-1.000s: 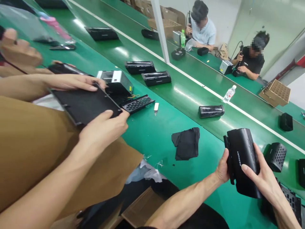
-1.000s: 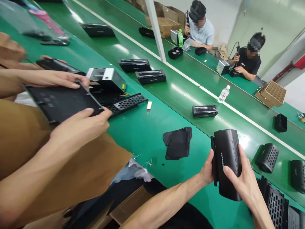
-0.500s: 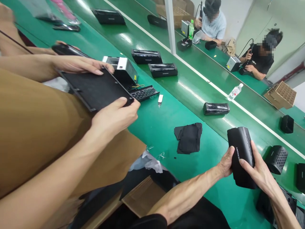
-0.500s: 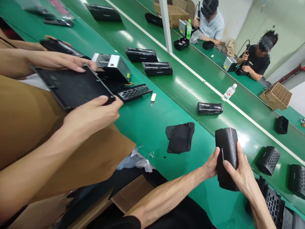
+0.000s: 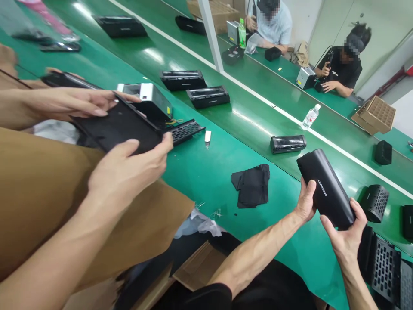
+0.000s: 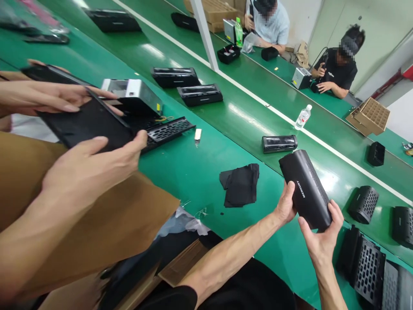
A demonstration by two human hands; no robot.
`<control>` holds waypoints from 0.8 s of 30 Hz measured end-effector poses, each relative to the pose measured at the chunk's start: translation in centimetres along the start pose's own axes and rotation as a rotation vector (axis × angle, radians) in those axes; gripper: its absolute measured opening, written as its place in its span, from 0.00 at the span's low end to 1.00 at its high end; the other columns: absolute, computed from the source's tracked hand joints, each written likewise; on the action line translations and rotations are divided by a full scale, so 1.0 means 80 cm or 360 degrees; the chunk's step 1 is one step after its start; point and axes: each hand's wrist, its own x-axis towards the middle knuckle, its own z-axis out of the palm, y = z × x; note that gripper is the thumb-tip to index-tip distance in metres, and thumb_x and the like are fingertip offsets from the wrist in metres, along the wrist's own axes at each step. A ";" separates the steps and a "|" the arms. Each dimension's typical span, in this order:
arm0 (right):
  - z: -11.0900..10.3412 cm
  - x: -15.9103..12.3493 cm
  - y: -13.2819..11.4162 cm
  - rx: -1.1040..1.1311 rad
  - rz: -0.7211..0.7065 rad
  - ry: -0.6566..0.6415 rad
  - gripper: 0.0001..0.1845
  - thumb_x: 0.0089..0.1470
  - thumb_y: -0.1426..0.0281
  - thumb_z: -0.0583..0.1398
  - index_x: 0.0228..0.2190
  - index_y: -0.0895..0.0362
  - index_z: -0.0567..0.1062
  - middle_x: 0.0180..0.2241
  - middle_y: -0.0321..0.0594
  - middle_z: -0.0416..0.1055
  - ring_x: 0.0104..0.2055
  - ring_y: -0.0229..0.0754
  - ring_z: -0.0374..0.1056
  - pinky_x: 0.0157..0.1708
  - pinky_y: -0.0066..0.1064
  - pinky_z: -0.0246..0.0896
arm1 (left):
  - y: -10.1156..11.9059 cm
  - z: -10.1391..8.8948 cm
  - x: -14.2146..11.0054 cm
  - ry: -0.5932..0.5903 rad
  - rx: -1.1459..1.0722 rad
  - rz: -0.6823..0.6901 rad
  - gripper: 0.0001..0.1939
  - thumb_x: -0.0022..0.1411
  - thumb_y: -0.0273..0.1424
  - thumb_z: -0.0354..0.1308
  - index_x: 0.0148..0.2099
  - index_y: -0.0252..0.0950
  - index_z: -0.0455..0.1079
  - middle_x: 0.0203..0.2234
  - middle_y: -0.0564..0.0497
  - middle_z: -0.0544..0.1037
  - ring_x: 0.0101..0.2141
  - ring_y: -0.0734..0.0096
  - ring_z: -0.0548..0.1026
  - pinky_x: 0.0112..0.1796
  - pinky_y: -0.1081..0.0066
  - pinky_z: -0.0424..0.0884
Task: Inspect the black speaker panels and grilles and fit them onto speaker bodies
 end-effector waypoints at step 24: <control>-0.038 0.002 0.026 0.0265 0.0446 -0.0587 0.67 0.42 0.40 0.73 0.74 0.43 0.51 0.66 0.53 0.67 0.68 0.78 0.62 0.58 0.69 0.66 | -0.034 -0.041 -0.021 -0.0329 -0.0495 -0.0830 0.38 0.62 0.62 0.57 0.55 0.35 0.81 0.54 0.38 0.83 0.56 0.38 0.78 0.53 0.48 0.75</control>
